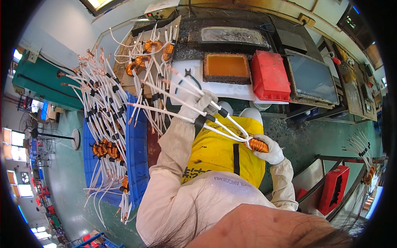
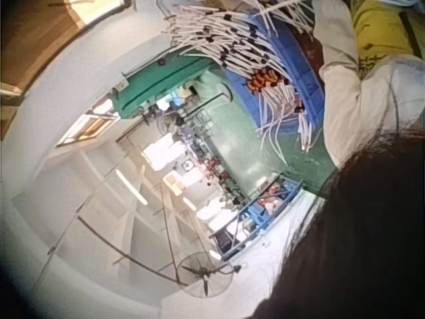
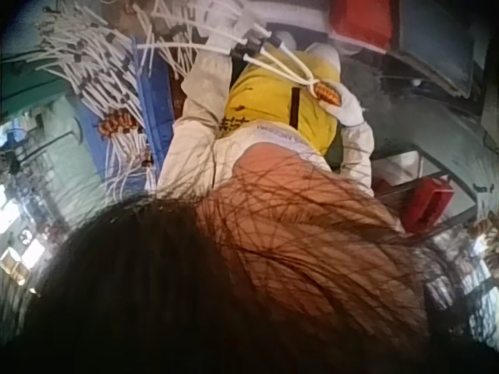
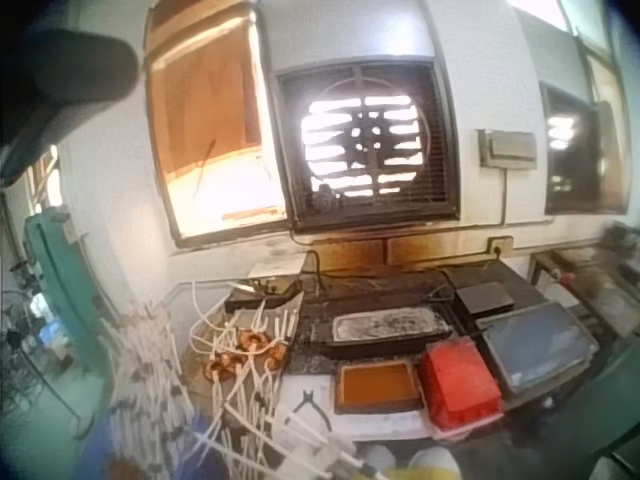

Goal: The recorder is preparing and tinning the leads of toroidal inductors at a factory workbench.

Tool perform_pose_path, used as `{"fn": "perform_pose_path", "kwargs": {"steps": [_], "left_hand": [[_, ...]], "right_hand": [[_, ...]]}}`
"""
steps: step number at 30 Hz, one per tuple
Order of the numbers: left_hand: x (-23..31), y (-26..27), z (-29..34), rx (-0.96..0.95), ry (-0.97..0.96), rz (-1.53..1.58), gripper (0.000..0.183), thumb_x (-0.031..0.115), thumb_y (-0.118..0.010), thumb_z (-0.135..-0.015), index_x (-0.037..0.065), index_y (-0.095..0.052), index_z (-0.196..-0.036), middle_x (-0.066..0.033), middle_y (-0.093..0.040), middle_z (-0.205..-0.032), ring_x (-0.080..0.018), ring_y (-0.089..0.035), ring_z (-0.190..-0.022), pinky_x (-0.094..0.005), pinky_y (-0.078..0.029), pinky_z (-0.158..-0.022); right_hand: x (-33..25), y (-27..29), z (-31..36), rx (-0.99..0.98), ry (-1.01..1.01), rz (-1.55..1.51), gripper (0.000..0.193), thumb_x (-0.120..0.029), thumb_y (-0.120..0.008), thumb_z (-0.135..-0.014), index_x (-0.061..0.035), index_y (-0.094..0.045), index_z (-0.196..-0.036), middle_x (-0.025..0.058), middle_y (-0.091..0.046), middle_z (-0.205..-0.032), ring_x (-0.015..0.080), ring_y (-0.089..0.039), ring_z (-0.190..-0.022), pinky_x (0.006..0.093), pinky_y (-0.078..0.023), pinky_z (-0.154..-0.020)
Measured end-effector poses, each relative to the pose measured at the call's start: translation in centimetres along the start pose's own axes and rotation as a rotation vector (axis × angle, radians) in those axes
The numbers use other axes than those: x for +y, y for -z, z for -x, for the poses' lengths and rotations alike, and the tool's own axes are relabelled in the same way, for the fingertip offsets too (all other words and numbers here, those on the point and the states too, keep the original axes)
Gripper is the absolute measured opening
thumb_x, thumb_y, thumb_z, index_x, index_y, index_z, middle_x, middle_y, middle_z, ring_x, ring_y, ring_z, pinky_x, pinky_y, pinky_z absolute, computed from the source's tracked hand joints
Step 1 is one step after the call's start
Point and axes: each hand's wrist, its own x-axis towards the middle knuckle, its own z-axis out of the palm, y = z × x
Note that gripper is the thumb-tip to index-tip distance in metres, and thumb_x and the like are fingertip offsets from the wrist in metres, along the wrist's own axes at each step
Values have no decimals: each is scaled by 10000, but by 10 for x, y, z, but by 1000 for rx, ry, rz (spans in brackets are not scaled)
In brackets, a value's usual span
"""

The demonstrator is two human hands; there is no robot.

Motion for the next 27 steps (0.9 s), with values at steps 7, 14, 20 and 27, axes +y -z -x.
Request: {"fn": "perform_pose_path", "kwargs": {"steps": [7,14,20,27], "left_hand": [[26,-19,-3,189,153,-33,469,409,-497,-964,-39,-630,-925,-147,-672,-701,-185,-647,-549,-260,-528,-489],[-5,-2,-17,145,372,268,534,458,-356,-994,-21,-574,-905,-178,-642,-708,-200,-576,-494,-246,-446,-410],[-8,3,-9,48,416,463,524,475,-363,-994,24,-607,-890,-94,-616,-660,-115,-551,-489,-228,-434,-405],[24,28,-10,412,171,-52,506,475,-453,-956,11,-654,-956,-69,-629,-696,-117,-571,-546,-245,-467,-477]], "right_hand": [[12,-6,8,40,23,-101,595,-79,-764,-701,-50,-544,-1254,112,-617,-1119,221,-610,-1043,318,-468,-950],[18,-2,9,51,28,-43,598,-131,-770,-706,-52,-544,-1253,134,-606,-1131,260,-610,-1043,334,-474,-936],[7,3,9,-12,-35,-18,634,-55,-766,-692,-32,-520,-1275,101,-578,-1210,203,-558,-1131,320,-419,-1007],[12,0,8,0,-9,25,630,-53,-766,-688,-25,-523,-1268,102,-578,-1206,197,-563,-1122,317,-423,-1004]]}}
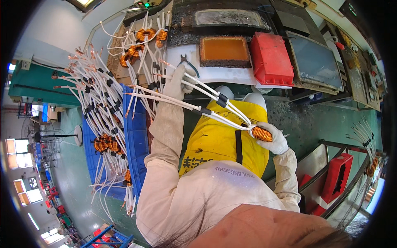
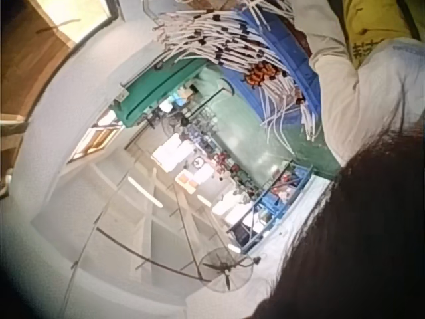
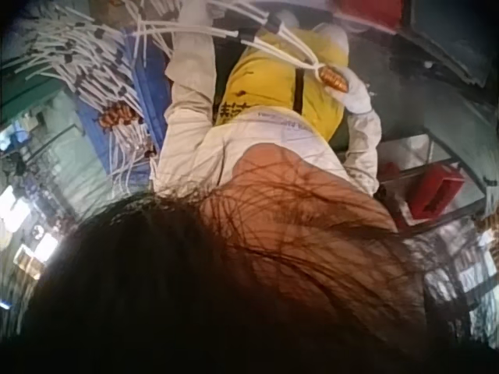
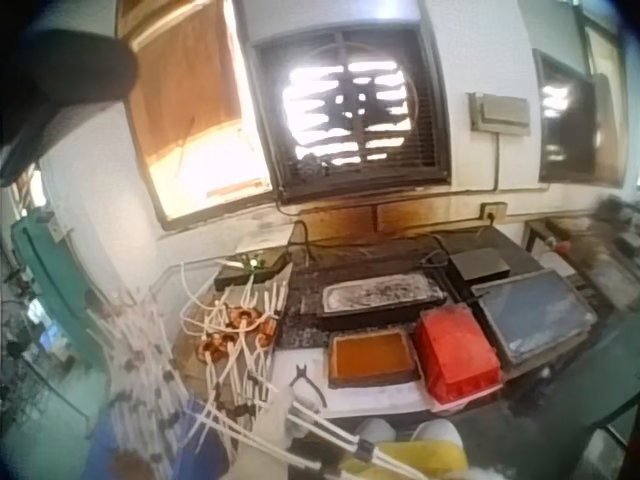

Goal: The recorder is preparing and tinning the leads of toroidal inductors at a factory workbench.

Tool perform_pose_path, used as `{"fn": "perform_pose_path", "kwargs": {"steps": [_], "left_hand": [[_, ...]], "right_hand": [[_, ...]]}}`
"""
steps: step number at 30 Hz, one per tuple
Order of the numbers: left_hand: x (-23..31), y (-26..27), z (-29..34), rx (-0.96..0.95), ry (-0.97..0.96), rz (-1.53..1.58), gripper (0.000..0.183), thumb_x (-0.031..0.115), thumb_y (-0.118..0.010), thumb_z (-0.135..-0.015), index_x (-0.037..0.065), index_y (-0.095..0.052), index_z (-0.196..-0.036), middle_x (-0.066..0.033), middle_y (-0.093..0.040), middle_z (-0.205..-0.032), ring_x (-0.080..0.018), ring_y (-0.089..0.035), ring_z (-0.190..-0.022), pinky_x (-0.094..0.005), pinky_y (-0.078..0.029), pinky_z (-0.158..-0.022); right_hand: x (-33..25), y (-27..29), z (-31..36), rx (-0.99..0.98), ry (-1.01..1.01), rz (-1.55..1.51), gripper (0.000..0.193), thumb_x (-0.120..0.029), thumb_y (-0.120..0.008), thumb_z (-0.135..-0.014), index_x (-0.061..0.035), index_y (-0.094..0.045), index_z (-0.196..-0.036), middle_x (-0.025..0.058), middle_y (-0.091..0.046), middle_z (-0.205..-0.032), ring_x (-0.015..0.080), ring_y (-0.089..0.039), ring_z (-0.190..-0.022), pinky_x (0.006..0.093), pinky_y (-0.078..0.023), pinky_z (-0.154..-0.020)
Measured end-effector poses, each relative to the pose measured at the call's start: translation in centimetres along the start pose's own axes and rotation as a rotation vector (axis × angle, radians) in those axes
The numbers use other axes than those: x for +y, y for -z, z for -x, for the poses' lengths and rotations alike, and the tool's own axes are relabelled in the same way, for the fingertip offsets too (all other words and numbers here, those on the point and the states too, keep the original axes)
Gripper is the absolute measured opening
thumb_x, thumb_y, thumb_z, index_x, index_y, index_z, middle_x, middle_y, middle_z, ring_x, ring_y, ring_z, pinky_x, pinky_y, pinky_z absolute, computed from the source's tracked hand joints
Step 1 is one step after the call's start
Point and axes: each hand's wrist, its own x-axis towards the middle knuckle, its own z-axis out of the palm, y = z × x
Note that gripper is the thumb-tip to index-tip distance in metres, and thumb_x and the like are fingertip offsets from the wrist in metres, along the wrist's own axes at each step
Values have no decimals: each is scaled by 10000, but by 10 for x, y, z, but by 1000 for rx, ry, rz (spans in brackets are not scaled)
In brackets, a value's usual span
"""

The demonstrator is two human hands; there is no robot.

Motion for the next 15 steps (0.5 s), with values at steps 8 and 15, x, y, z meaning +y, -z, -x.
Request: {"fn": "perform_pose_path", "kwargs": {"steps": [8,15], "left_hand": [[18,13,10,20,40,90,653,538,-379,-966,-20,-676,-804,-132,-676,-686,-175,-630,-508,-259,-529,-460],[-11,11,8,-125,213,545,633,524,-394,-978,-47,-630,-844,-87,-615,-614,-161,-595,-470,-228,-523,-395]], "right_hand": [[0,1,-4,4,11,-79,617,-132,-771,-691,-55,-546,-1260,145,-600,-1147,265,-610,-1050,333,-471,-941],[11,4,7,-37,7,-79,642,-102,-779,-677,-46,-539,-1269,123,-591,-1160,234,-588,-1087,326,-442,-977]]}}
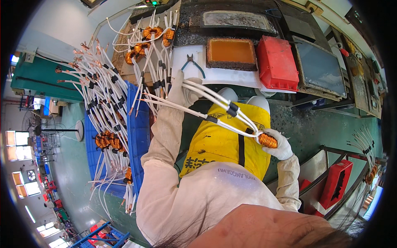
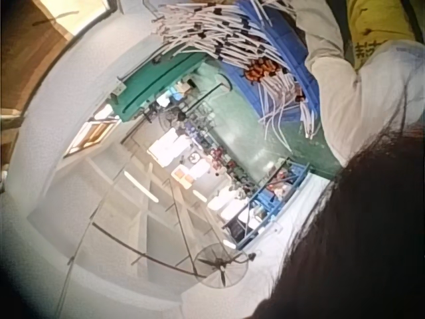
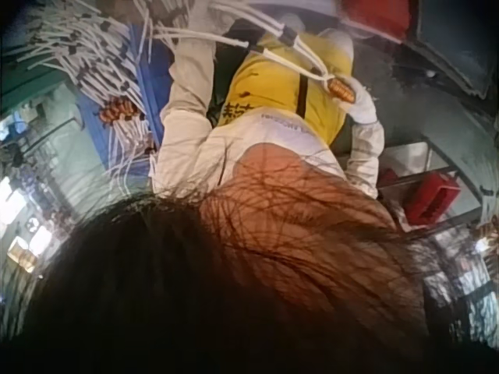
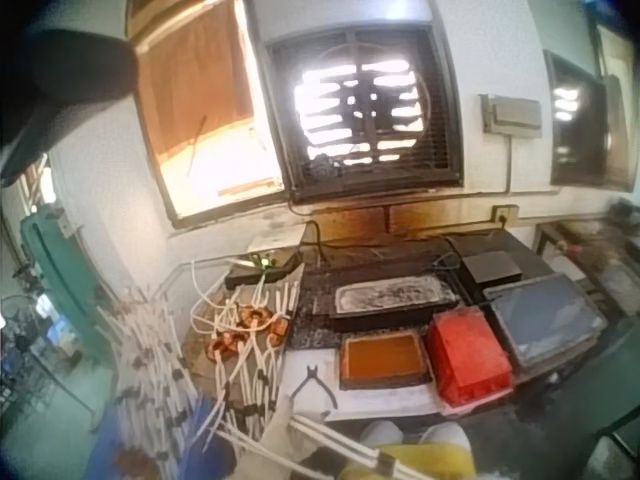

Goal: The recorder is preparing and tinning the leads of toroidal inductors at a factory workbench.

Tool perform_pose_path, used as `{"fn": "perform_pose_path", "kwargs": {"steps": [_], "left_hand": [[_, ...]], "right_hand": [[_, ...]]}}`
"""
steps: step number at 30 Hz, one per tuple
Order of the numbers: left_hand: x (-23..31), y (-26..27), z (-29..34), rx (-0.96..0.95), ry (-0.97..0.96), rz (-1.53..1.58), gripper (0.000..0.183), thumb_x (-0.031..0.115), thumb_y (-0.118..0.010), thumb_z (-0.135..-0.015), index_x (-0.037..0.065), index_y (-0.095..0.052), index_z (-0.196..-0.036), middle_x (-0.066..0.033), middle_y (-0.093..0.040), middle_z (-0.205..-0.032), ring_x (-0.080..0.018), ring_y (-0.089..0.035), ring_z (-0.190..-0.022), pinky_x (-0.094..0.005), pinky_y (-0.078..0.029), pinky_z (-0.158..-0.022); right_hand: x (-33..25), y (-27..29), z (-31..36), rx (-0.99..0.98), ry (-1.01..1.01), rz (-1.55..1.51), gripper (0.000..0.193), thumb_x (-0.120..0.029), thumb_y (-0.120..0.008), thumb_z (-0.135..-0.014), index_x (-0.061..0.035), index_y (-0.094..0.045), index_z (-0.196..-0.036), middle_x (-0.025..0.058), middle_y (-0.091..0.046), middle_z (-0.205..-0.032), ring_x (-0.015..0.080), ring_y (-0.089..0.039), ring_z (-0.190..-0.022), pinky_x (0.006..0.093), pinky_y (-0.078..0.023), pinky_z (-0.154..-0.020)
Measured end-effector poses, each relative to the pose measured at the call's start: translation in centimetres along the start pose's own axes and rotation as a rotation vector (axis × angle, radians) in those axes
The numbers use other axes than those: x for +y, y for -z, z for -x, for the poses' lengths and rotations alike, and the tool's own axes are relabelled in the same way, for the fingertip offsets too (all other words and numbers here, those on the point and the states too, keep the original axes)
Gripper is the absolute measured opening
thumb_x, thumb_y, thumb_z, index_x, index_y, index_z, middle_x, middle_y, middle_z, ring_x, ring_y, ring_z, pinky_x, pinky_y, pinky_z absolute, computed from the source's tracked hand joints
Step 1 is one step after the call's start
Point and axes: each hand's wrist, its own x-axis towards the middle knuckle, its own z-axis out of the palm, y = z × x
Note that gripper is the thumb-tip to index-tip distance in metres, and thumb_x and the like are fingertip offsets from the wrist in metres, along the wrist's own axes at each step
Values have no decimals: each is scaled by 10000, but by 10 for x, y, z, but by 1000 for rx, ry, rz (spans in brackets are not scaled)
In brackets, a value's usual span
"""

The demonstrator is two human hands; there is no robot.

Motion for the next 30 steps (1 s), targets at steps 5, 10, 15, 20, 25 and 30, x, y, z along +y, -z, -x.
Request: {"fn": "perform_pose_path", "kwargs": {"steps": [5,10,15,20,25,30], "left_hand": [[-15,18,0,-185,17,183,659,563,-385,-959,-3,-487,-1280,-205,-622,-1061,-206,-677,-823,-278,-610,-700],[-34,41,18,-190,210,286,415,217,-507,-976,-8,-452,-1320,-184,-599,-1144,-284,-654,-993,-359,-595,-826],[-27,29,56,-82,15,97,444,312,-479,-993,1,-448,-1309,-203,-582,-1161,-329,-607,-1083,-437,-526,-952],[-15,27,60,57,-89,1,554,452,-367,-1008,-27,-476,-1263,-168,-614,-1066,-277,-625,-1030,-408,-551,-889],[-22,34,58,44,-77,93,537,455,-393,-1003,-4,-528,-1246,-111,-641,-952,-224,-651,-907,-352,-568,-795],[-29,28,59,-47,-12,267,480,420,-394,-1012,26,-532,-1249,-25,-597,-784,-162,-605,-717,-281,-545,-677]], "right_hand": [[8,0,2,58,-47,-109,646,-86,-783,-686,-29,-526,-1275,105,-578,-1198,214,-558,-1118,316,-419,-1003],[-2,-1,1,24,-77,-207,689,-28,-786,-672,-24,-490,-1294,75,-566,-1213,171,-538,-1127,307,-401,-1022],[5,1,-3,46,-113,-247,693,-23,-783,-663,-32,-494,-1293,65,-545,-1222,173,-532,-1129,305,-401,-1019],[-1,2,-7,34,-104,-226,691,-12,-771,-666,-28,-491,-1297,69,-540,-1223,170,-534,-1125,305,-407,-1012],[0,-3,-5,93,-115,-198,657,-9,-742,-666,-19,-509,-1281,94,-575,-1209,196,-560,-1123,310,-417,-1012],[-8,-4,-7,102,-133,-246,647,7,-737,-670,-15,-507,-1274,93,-580,-1194,188,-560,-1117,305,-426,-999]]}}
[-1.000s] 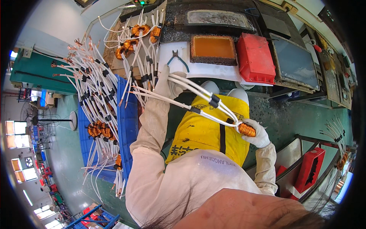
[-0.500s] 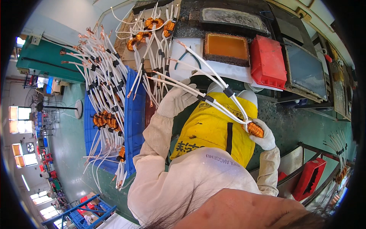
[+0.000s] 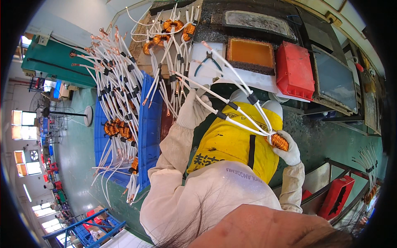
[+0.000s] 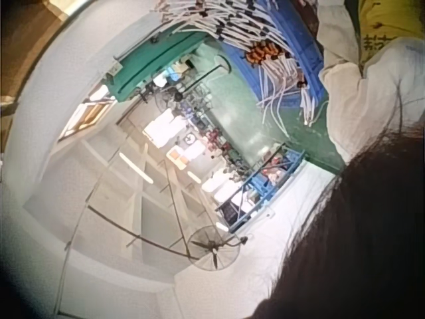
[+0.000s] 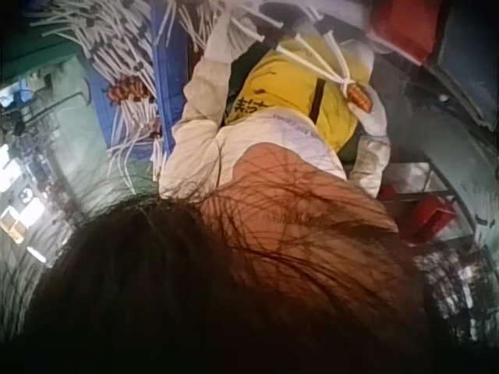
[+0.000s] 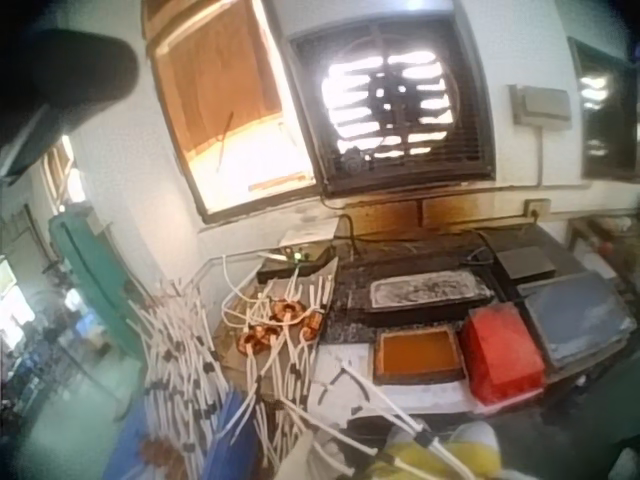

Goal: The recorder is preparing and tinning the leads of toroidal inductors at a factory workbench.

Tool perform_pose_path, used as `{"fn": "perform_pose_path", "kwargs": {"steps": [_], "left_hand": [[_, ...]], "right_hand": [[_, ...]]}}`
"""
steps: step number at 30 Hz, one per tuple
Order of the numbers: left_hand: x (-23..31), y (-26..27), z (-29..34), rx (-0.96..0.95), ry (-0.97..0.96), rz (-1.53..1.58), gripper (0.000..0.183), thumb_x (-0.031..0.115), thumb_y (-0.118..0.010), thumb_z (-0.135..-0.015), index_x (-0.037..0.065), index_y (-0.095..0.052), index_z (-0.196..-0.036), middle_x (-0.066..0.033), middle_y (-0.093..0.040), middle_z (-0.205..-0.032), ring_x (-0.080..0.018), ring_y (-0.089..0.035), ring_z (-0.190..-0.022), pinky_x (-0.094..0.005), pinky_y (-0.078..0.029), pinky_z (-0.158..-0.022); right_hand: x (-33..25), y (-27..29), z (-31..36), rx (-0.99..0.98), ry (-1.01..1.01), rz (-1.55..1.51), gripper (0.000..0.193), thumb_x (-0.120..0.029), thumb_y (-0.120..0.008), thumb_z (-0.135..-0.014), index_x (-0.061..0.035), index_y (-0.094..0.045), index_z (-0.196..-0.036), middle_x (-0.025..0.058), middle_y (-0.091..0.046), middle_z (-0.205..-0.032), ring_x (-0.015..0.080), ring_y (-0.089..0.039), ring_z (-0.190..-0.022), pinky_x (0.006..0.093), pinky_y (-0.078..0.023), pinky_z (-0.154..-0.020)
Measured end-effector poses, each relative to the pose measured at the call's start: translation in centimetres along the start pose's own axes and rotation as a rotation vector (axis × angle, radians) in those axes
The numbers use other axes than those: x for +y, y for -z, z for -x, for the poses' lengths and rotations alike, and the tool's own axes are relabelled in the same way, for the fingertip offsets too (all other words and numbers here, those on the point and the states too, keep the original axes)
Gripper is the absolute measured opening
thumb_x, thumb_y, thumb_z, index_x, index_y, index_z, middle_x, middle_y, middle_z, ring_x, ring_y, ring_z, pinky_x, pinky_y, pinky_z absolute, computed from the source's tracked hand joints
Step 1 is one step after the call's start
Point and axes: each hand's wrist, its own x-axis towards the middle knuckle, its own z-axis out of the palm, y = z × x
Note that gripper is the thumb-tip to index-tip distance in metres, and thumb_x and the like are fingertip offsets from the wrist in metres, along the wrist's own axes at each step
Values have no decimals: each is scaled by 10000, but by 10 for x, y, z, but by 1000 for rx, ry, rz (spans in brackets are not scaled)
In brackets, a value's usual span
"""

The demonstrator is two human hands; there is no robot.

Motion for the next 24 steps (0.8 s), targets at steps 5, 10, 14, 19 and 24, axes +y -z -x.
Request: {"fn": "perform_pose_path", "kwargs": {"steps": [5,10,14,19,24], "left_hand": [[-3,-14,-8,49,-76,-94,437,368,-432,-1011,-20,-561,-1164,7,-501,-732,-123,-524,-673,-261,-496,-627],[-7,-32,-11,4,-151,-226,458,433,-474,-982,14,-533,-1155,-34,-547,-844,-145,-558,-766,-321,-533,-704],[-9,-75,-1,103,-110,-4,461,421,-460,-991,39,-492,-1245,-61,-599,-939,-152,-591,-812,-325,-546,-687],[-25,-11,-31,-399,273,360,605,546,-435,-963,24,-463,-1269,-10,-556,-811,-115,-575,-602,-168,-443,-464],[-28,-44,-54,-123,-320,-774,477,343,-510,-986,29,-429,-1336,-85,-612,-920,-146,-623,-727,-241,-525,-585]], "right_hand": [[-5,-2,1,-1,-5,-5,638,16,-728,-680,-17,-503,-1276,90,-578,-1194,181,-559,-1112,303,-424,-999],[-1,-1,-1,30,-31,-60,641,1,-736,-685,-29,-502,-1281,86,-578,-1194,181,-559,-1112,304,-416,-1006],[8,3,1,14,13,-49,653,-15,-751,-683,-35,-501,-1287,84,-571,-1201,183,-549,-1125,310,-411,-1013],[13,6,8,16,37,-58,668,-30,-768,-682,-38,-497,-1294,83,-560,-1217,187,-541,-1136,314,-407,-1018],[20,9,9,-5,40,-82,674,-21,-776,-686,-23,-489,-1296,84,-554,-1224,183,-531,-1149,311,-400,-1026]]}}
